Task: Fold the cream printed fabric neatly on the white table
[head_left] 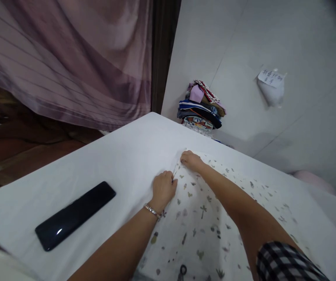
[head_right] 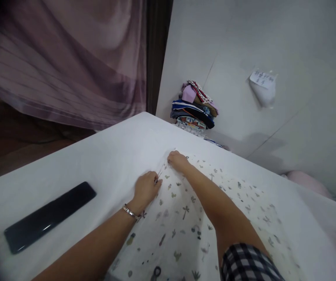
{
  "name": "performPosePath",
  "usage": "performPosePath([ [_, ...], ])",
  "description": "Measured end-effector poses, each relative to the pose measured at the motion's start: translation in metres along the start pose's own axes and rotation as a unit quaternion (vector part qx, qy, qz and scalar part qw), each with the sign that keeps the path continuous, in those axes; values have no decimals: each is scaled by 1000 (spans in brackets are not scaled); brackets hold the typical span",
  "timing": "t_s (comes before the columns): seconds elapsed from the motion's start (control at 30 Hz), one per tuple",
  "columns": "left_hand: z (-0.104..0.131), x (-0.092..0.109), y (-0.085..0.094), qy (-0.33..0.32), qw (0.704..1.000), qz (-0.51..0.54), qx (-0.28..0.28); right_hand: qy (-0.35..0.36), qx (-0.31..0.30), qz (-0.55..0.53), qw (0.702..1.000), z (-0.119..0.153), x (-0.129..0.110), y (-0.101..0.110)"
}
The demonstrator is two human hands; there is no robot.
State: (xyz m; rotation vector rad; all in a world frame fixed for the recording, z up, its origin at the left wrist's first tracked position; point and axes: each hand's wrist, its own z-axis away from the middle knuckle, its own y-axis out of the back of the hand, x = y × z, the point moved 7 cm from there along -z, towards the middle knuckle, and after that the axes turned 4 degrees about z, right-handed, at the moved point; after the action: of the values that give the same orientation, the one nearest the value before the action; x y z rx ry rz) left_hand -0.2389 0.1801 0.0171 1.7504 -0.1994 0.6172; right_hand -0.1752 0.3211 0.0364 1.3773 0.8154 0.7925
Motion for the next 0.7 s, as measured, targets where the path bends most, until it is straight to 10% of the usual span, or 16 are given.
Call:
performPosePath([
  [0.7,1,8,2,-46,999,17,9,4,54,-1,999,8,6,-7],
])
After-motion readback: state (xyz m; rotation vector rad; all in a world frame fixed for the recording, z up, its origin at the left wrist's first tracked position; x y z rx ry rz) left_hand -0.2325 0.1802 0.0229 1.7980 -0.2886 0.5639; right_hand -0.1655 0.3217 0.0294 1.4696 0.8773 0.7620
